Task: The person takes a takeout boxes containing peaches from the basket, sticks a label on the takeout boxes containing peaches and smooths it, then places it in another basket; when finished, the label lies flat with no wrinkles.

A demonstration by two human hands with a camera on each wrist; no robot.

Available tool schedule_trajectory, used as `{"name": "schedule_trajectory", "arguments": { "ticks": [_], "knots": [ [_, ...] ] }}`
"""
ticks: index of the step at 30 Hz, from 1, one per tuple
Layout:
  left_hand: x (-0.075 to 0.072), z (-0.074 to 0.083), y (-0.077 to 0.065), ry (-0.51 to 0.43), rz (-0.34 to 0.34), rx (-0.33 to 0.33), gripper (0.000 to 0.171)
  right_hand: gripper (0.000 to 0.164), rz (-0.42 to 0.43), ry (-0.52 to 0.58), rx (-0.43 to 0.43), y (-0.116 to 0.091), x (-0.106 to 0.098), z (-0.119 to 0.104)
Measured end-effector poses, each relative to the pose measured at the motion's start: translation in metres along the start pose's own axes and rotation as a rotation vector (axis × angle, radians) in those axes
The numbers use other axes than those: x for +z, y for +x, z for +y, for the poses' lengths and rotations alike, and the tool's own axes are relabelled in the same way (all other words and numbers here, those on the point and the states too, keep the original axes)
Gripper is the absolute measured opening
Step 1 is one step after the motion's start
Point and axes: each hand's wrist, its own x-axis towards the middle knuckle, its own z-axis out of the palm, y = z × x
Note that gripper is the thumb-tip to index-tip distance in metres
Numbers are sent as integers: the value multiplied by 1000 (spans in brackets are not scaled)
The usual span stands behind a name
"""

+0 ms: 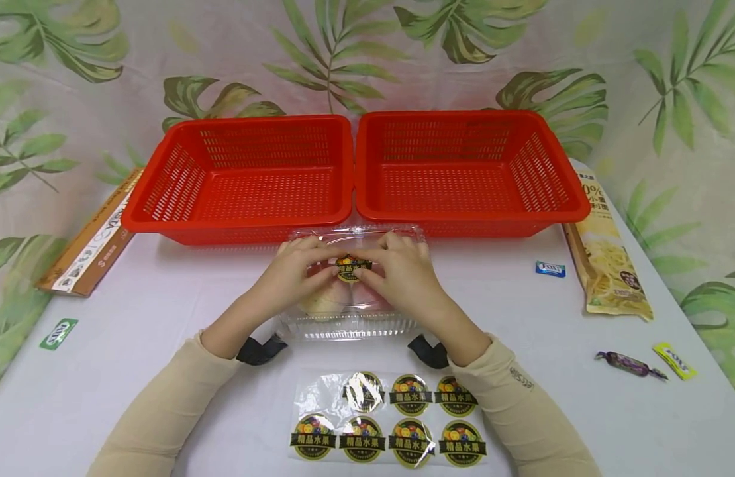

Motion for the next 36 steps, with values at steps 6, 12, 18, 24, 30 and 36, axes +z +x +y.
{"name": "schedule_trajectory", "arguments": {
  "ticks": [6, 12, 18, 24, 30, 36],
  "knots": [
    [-1, -3, 0, -28, -23, -1, 29, 30, -21, -26, 21, 0, -5, 1],
    [-1, -1, 0, 23, -55, -30, 28, 29, 16, -50, 17, -1, -2, 1],
    [1, -3, -3, -26, 1, -3, 26, 25, 46, 38, 9, -6, -3, 6],
    [4, -11, -20, -294, 202, 17, 30, 34, 119, 398, -22, -15, -10, 24],
    [0, -14, -47, -438, 211, -165, 53, 45, 420, 514, -28, -24, -39, 42],
    [-5, -19, -70, -663, -6, -334, 71, 52, 712, 456, 147, -32, -71, 83]
  ]
}}
